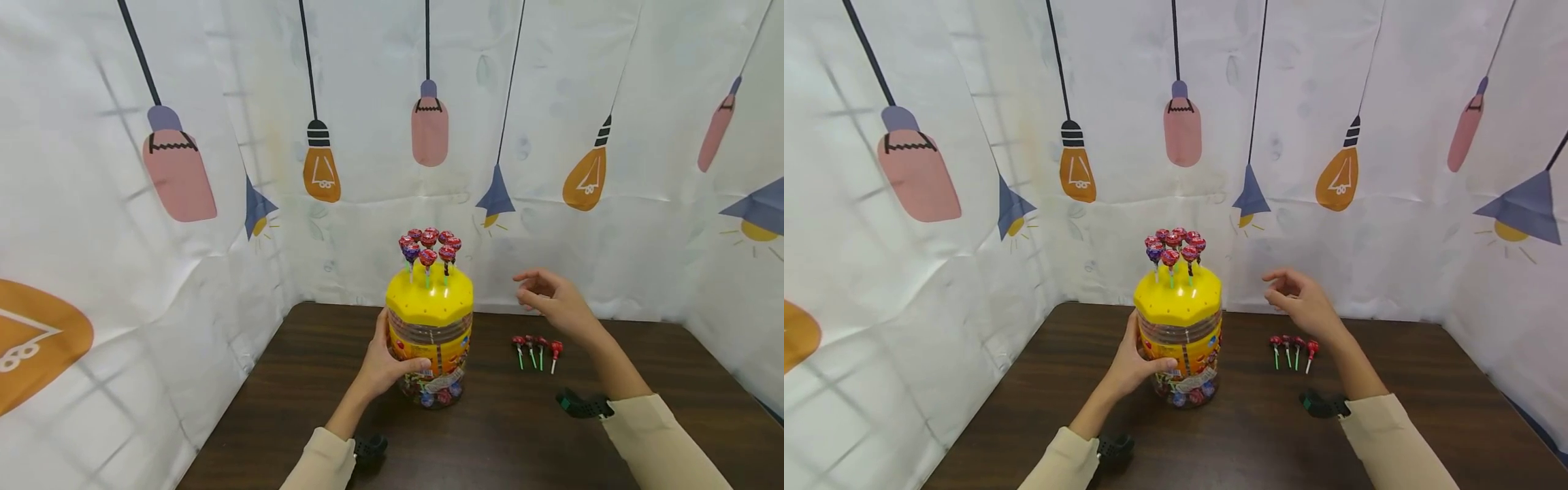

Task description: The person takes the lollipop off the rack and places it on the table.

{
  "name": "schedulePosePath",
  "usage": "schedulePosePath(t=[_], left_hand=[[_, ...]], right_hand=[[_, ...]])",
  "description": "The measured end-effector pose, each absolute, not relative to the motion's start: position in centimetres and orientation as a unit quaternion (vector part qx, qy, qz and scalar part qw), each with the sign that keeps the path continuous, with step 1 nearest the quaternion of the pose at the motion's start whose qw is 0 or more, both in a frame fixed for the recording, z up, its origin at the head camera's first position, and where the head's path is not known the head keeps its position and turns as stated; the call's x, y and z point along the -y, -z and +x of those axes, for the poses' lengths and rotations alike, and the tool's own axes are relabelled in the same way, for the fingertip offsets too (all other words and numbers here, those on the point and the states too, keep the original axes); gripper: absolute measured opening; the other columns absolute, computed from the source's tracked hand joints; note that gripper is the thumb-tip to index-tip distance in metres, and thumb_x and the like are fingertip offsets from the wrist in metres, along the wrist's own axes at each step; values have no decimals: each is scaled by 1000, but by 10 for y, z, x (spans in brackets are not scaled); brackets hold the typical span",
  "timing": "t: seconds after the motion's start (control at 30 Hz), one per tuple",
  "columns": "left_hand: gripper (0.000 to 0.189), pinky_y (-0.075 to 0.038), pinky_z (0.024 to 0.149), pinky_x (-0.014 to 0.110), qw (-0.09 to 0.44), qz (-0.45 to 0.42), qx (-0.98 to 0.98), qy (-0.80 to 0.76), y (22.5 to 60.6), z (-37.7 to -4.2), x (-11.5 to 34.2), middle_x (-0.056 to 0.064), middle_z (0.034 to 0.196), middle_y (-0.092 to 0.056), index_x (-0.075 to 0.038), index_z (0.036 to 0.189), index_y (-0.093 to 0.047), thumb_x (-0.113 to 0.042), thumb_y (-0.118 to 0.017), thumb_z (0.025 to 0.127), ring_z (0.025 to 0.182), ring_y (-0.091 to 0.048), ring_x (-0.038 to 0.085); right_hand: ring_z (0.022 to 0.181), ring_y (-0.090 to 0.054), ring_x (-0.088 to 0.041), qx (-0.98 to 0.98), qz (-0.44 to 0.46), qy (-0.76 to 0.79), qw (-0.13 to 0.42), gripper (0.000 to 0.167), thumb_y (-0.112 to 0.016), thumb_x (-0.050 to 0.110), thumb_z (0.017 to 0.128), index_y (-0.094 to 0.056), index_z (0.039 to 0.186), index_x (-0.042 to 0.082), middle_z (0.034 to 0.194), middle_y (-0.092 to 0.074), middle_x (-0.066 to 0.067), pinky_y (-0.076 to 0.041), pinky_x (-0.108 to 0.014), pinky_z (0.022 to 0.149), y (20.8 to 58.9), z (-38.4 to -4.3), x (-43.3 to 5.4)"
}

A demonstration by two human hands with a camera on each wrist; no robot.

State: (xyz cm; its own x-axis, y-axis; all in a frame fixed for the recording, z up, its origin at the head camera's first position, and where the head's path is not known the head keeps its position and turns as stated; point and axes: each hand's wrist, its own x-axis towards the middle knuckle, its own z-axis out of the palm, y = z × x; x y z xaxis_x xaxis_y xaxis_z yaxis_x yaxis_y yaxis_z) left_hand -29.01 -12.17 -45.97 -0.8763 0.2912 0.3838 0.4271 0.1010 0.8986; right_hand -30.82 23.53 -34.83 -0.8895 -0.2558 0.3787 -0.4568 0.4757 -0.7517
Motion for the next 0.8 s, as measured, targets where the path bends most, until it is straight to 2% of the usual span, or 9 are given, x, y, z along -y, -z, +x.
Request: schedulePosePath(t=[0.13,0.33,0.63,0.8], left_hand=[[105,-51,107,39,59,-238,743,623,459,-290,123,-4,145,-51,-46,157,-14,-32,-88,82,125,-59,19],[105,-51,108,39,59,-232,747,621,458,-289,124,-4,146,-51,-46,156,-14,-33,-87,82,126,-59,19],[106,-49,109,39,56,-232,746,622,458,-289,123,-4,146,-51,-46,157,-14,-31,-88,83,126,-58,18],[106,-49,109,40,52,-227,748,622,457,-288,122,-3,146,-51,-46,157,-13,-32,-88,82,125,-58,18]], right_hand=[[90,-70,-20,828,237,-489,139,30,-68,24,100,-65,127,11,106,-71,-17,-58,-23,78,321,-300,-197],[101,-69,-13,801,262,-508,176,31,-69,22,99,-64,129,13,114,-71,-13,-57,-19,83,295,-299,-158],[102,-69,-29,793,268,-519,172,39,-70,14,97,-59,134,6,117,-69,-17,-56,-18,82,284,-308,-129],[94,-70,-30,783,269,-532,175,39,-69,9,96,-59,134,7,111,-69,-19,-58,-21,79,287,-310,-123]])
